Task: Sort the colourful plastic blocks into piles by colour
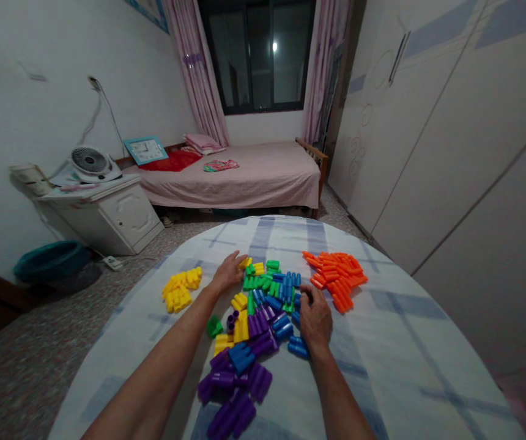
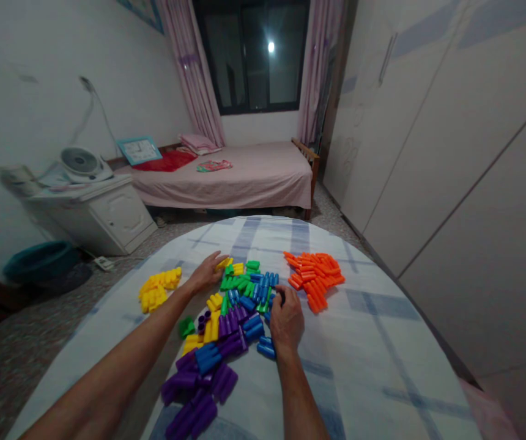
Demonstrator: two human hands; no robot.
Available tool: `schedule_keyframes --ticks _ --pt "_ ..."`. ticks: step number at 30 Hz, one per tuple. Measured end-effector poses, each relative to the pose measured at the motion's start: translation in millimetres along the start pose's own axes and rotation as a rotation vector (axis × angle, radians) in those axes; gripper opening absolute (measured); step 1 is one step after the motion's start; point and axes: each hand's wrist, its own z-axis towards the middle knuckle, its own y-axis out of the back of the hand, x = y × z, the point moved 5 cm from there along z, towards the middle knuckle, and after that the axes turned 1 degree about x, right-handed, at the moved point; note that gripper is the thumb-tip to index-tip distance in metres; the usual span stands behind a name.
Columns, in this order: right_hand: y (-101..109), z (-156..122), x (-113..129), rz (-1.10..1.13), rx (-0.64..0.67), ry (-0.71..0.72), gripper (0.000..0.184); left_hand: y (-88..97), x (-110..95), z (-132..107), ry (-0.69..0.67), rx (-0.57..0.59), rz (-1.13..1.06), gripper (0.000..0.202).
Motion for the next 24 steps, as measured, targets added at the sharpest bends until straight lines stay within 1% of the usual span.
schedule_keyframes --ticks 4,7,13,16,19,22,24 --pt "-1.3 0.4 -2.1 0.003 -0.010 0.003 0.035 2.3 -4.7 5.9 -0.028 0.038 0.033 0.048" --pt "-1.5 0.4 -1.7 -0.002 -0.008 0.007 0.034 4.5 -5.1 6.8 -0.040 0.031 0.059 0.038" --pt "-0.8 0.6 -1.0 -0.003 0.000 0.005 0.034 5.7 -3.4 -2.5 -0.012 -0.068 0.098 0.022" --pt "-0.8 0.8 -1.2 0.002 0.003 0.018 0.034 8.7 -4.6 -7.7 -0.016 -0.125 0.093 0.019" --pt "-1.1 0.8 -1.4 0.002 0.004 0.016 0.035 9.9 -5.2 -7.0 -0.020 -0.083 0.082 0.023" --pt "-1.2 0.7 -0.4 0.003 0.002 0.018 0.035 11.4 -2.9 -2.5 -0.008 -0.036 0.075 0.042" --pt "-1.2 0.6 0.2 0.002 0.005 0.014 0.035 11.5 0.5 -0.7 0.009 -0.001 0.067 0.048"
